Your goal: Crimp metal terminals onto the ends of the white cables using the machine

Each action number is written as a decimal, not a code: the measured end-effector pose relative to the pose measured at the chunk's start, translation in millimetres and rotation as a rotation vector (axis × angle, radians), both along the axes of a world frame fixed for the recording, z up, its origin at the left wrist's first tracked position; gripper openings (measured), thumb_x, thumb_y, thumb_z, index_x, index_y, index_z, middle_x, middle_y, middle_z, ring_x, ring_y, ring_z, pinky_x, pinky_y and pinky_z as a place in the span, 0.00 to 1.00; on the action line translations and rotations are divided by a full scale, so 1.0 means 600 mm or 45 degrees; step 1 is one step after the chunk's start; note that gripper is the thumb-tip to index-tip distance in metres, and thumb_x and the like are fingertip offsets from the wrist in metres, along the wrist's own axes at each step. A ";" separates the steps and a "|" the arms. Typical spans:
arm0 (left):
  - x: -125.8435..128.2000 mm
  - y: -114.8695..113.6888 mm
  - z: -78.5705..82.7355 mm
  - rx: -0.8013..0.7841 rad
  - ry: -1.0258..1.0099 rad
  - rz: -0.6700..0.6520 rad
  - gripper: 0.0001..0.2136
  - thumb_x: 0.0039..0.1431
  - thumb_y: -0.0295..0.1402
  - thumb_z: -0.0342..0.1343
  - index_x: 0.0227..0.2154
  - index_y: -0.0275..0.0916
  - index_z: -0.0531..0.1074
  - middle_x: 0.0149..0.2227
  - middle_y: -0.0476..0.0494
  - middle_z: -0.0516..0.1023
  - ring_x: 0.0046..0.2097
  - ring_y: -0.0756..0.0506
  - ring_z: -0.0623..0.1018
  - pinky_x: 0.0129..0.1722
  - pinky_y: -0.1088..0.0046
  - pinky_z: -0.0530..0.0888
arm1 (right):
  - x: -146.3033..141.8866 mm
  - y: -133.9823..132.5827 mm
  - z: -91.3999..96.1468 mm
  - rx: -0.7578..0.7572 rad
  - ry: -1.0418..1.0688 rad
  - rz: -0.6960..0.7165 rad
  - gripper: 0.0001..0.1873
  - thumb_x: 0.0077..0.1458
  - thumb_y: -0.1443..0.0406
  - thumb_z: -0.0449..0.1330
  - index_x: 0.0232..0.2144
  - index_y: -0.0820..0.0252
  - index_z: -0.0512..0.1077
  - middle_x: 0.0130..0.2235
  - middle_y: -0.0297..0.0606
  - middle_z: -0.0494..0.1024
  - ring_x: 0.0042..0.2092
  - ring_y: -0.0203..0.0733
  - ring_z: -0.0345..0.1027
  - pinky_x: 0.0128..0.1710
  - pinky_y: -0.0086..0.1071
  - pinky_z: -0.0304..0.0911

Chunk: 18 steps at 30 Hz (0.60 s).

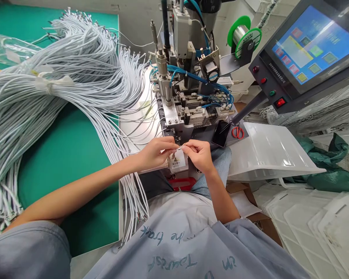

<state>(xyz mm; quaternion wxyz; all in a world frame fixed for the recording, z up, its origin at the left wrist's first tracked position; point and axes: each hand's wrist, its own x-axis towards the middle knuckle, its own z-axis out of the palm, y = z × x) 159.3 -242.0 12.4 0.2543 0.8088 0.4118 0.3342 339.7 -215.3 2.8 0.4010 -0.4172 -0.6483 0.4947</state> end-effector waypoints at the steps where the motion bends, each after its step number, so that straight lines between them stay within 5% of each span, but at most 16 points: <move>1: 0.002 -0.001 0.000 -0.009 -0.020 0.028 0.12 0.58 0.23 0.46 0.32 0.36 0.75 0.25 0.48 0.67 0.27 0.53 0.67 0.25 0.78 0.62 | -0.005 -0.004 -0.004 -0.005 0.031 -0.064 0.11 0.47 0.60 0.62 0.20 0.61 0.74 0.20 0.31 0.66 0.23 0.32 0.55 0.23 0.29 0.53; 4: 0.011 -0.006 -0.003 -0.004 -0.058 0.103 0.10 0.59 0.27 0.48 0.28 0.36 0.74 0.23 0.49 0.66 0.25 0.53 0.66 0.25 0.78 0.62 | -0.026 -0.023 -0.017 -0.006 0.086 -0.260 0.12 0.49 0.58 0.60 0.22 0.61 0.74 0.20 0.31 0.66 0.23 0.32 0.55 0.22 0.29 0.53; 7: 0.012 -0.008 -0.006 0.076 0.061 0.116 0.12 0.61 0.27 0.46 0.26 0.35 0.73 0.22 0.48 0.65 0.25 0.53 0.66 0.24 0.78 0.62 | -0.036 -0.037 -0.017 0.193 -0.060 -0.385 0.13 0.53 0.59 0.58 0.22 0.60 0.74 0.18 0.30 0.62 0.22 0.32 0.53 0.22 0.29 0.51; 10: 0.004 -0.006 -0.008 0.288 0.372 0.102 0.12 0.58 0.23 0.44 0.27 0.34 0.73 0.25 0.47 0.66 0.24 0.52 0.64 0.23 0.76 0.59 | -0.029 -0.035 -0.003 0.446 -0.316 -0.352 0.13 0.54 0.63 0.56 0.20 0.60 0.73 0.16 0.28 0.55 0.21 0.32 0.48 0.23 0.30 0.50; 13: -0.005 -0.002 -0.010 0.493 0.605 0.072 0.13 0.54 0.19 0.43 0.29 0.32 0.73 0.26 0.45 0.67 0.25 0.51 0.64 0.22 0.73 0.57 | -0.018 -0.024 0.010 0.485 -0.479 -0.216 0.12 0.53 0.66 0.56 0.19 0.60 0.70 0.17 0.27 0.55 0.21 0.31 0.47 0.24 0.30 0.48; 18: -0.002 0.001 -0.013 0.215 0.325 0.108 0.12 0.53 0.20 0.45 0.28 0.35 0.73 0.25 0.48 0.67 0.24 0.52 0.65 0.23 0.76 0.58 | -0.020 -0.017 0.003 0.458 -0.304 -0.182 0.14 0.53 0.66 0.55 0.17 0.60 0.67 0.17 0.27 0.52 0.21 0.31 0.47 0.23 0.30 0.47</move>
